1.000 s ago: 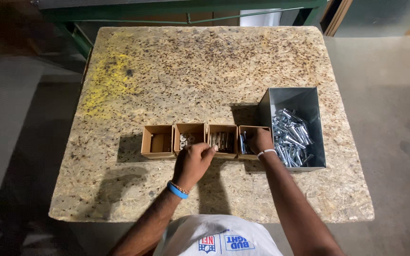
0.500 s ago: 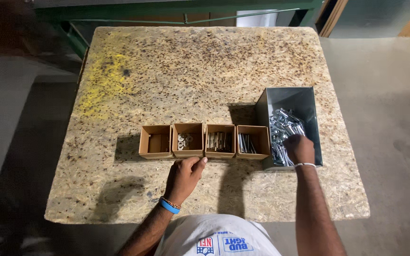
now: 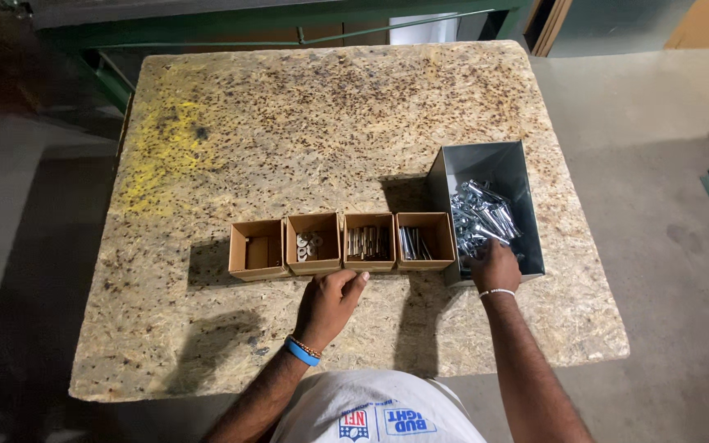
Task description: The person repeatedly picks metal fasteners from a metal bin and places them into one of four cardboard compartments on a workbench. The person handles the fasteners one at a time, sorting them into the compartments throughout the clip.
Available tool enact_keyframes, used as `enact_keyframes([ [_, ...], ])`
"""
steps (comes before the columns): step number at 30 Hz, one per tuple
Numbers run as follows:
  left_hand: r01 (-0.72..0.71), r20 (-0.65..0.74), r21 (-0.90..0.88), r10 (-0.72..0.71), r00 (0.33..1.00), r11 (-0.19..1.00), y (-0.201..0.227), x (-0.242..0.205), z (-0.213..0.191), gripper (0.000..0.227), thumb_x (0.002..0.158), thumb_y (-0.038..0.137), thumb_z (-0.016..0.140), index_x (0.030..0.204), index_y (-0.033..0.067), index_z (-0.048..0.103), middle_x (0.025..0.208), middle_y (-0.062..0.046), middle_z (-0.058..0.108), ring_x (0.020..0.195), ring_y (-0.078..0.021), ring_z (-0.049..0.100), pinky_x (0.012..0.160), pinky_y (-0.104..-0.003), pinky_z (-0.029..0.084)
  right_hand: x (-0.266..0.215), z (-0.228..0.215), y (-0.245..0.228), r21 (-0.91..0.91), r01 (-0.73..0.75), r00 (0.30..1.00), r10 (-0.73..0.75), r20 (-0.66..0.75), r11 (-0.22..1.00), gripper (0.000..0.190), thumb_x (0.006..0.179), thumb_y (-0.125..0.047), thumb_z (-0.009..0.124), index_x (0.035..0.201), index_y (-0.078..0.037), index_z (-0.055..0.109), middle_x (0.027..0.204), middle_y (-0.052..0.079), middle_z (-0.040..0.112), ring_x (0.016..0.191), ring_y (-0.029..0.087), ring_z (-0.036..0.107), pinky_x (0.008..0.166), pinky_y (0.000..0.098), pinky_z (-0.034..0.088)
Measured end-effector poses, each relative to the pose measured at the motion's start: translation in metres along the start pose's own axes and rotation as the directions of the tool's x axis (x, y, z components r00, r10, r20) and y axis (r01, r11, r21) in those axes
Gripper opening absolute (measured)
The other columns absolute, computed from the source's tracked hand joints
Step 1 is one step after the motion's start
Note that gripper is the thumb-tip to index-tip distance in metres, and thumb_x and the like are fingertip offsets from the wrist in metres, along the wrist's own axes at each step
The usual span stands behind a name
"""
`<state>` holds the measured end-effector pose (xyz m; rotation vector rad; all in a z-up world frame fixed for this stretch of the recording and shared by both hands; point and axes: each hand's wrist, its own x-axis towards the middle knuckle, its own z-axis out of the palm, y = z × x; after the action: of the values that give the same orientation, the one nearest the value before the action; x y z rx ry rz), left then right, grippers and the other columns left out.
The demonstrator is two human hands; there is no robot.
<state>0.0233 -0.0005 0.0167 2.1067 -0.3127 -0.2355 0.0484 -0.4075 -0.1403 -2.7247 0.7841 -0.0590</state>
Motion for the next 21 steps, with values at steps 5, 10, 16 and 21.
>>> enact_keyframes([
  [5,-0.018,0.000,-0.016,0.018,1.000,1.000,0.000,-0.003,0.000,0.052,0.120,0.037,0.062,0.075,0.0114,0.072,0.057,-0.011,0.073,0.060,-0.0347,0.077,0.064,-0.039,0.059,-0.002,0.009,0.009,0.000,0.030,0.996,-0.030,-0.082,1.000,0.032,0.087,-0.047,0.093,0.097,-0.017,0.083,0.099,0.016,0.080,0.106,0.047,0.083,0.092,0.0624,0.069],
  [10,0.009,0.004,0.023,-0.010,1.000,1.000,-0.004,-0.005,0.001,0.046,0.116,0.038,0.066,0.080,0.0110,0.075,0.063,-0.013,0.077,0.071,-0.0389,0.082,0.067,-0.046,0.062,0.002,0.017,0.021,-0.014,0.140,0.965,-0.140,-0.224,0.990,0.020,0.084,-0.038,0.094,0.099,-0.025,0.088,0.088,0.009,0.081,0.097,0.039,0.081,0.093,0.0561,0.072],
  [16,-0.018,-0.005,0.034,0.019,1.000,0.999,0.020,-0.007,-0.006,0.031,0.113,0.032,0.071,0.093,0.0106,0.081,0.072,-0.015,0.080,0.077,-0.0412,0.083,0.070,-0.049,0.064,-0.027,-0.031,0.000,0.348,0.103,0.988,-0.056,-0.143,0.932,0.027,0.112,-0.032,0.081,0.127,-0.010,0.080,0.106,0.020,0.088,0.115,0.051,0.081,0.119,0.0704,0.055],
  [21,-0.187,0.043,0.070,0.184,0.982,0.980,0.005,-0.009,0.013,0.020,0.115,0.030,0.070,0.123,0.0111,0.072,0.087,-0.021,0.084,0.080,-0.0487,0.083,0.071,-0.055,0.065,-0.093,-0.102,-0.060,0.837,0.022,0.901,-0.374,0.220,0.547,0.032,0.115,0.004,0.056,0.146,0.001,0.063,0.111,0.024,0.073,0.108,0.039,0.073,0.103,0.0600,0.059],
])
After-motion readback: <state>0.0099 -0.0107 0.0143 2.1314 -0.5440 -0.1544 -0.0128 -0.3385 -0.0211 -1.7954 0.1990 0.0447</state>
